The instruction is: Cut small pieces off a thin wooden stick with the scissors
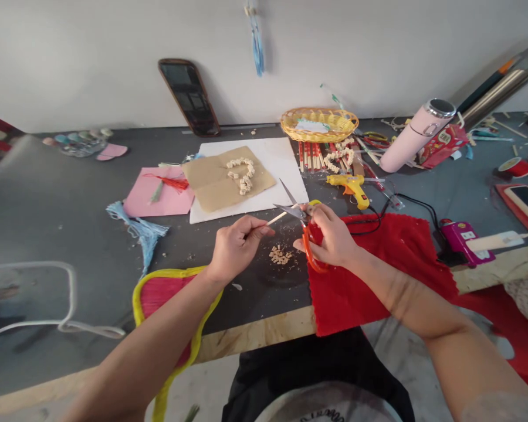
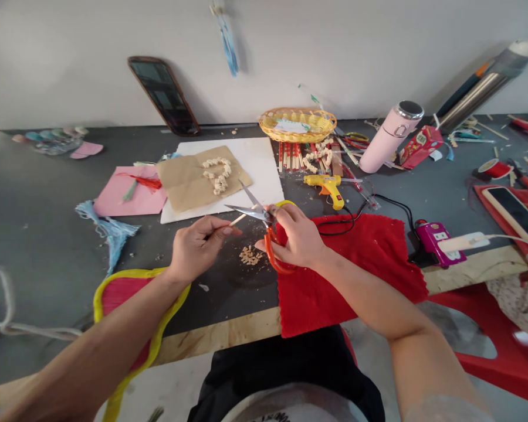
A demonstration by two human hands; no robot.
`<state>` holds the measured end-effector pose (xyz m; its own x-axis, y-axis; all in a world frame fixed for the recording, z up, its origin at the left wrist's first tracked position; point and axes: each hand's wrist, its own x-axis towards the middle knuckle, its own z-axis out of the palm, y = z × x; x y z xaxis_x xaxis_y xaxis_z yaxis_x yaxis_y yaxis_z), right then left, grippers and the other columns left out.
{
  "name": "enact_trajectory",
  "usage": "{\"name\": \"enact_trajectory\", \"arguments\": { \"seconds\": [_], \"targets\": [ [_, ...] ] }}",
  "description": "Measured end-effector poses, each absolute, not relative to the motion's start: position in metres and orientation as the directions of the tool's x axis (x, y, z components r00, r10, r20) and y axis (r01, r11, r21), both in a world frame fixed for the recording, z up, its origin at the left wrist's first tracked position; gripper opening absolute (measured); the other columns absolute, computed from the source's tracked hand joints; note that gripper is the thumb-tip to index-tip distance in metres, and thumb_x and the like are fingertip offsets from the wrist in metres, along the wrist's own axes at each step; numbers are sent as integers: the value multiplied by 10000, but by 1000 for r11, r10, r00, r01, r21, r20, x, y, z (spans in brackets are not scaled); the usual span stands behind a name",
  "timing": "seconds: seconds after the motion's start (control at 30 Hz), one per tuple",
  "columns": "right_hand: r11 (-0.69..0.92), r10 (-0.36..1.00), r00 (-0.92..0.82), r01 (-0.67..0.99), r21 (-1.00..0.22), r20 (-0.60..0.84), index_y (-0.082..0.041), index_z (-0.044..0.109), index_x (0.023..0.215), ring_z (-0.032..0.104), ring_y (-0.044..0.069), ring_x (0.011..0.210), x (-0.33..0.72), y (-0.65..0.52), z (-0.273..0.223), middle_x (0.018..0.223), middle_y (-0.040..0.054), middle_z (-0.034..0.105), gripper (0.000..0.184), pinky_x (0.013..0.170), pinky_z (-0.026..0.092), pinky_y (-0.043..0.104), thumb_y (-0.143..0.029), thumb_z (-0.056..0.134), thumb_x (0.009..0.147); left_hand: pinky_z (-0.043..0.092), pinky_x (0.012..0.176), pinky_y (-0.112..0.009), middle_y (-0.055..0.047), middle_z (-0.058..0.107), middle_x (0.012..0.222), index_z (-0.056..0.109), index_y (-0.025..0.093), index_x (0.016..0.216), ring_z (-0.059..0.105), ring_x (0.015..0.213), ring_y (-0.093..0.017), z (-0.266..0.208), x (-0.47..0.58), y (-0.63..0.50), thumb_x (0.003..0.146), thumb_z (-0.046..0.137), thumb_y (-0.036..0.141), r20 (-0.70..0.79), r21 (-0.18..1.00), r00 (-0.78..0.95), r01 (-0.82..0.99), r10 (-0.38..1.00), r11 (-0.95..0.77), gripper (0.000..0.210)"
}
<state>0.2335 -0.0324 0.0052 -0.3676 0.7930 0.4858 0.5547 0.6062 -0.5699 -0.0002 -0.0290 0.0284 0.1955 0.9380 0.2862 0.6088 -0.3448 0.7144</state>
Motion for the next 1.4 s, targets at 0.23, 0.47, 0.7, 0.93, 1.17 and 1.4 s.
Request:
{"name": "enact_trajectory", "arguments": {
  "seconds": [0.23,0.47,0.7,0.93,1.17,1.4],
  "targets": [
    [620,782,-381,551,-558,494,-209,473,1288,603,292,1088,233,-32,7,1130,138,611,596,943,537,470,-568,639,842,447,535,-187,17,756,719,718,193,769,601,552,-90,29,1,-28,861,573,262,257,740,192,592,947,-321,185],
    [615,784,-383,584,-530,488,-185,504,1260,618,300,1086,233,-34,10,1151,155,621,537,924,547,466,-514,642,860,443,527,-204,13,747,705,717,192,794,577,533,-93,29,1,-29,862,572,265,250,754,177,581,952,-306,175],
    [613,788,-382,565,-552,483,-197,468,1320,591,301,1122,235,-32,6,1149,139,610,624,940,540,468,-541,658,835,381,475,-209,-16,738,693,699,170,786,501,489,-90,26,-2,-26,880,548,325,142,833,257,491,956,-255,235],
    [634,772,-391,532,-561,501,-211,503,1261,613,279,1106,235,-33,12,1144,134,631,572,941,538,440,-561,654,835,368,473,-217,-53,746,704,670,154,824,490,484,-97,18,-8,-21,900,551,389,57,918,321,355,945,-175,275],
    [583,809,-378,618,-527,451,-178,533,1202,644,302,1055,234,-36,18,1131,164,649,524,890,559,454,-559,626,856,376,481,-208,-24,731,701,689,160,814,487,480,-81,19,-6,-23,885,588,369,142,867,266,431,953,-249,242],
    [569,818,-356,612,-549,452,-191,525,1207,620,300,1116,233,-34,12,1155,149,638,551,907,562,447,-581,638,834,371,487,-194,16,698,658,734,184,787,516,504,-80,27,-1,-27,868,581,306,198,780,197,561,960,-277,212]
  ]
}}
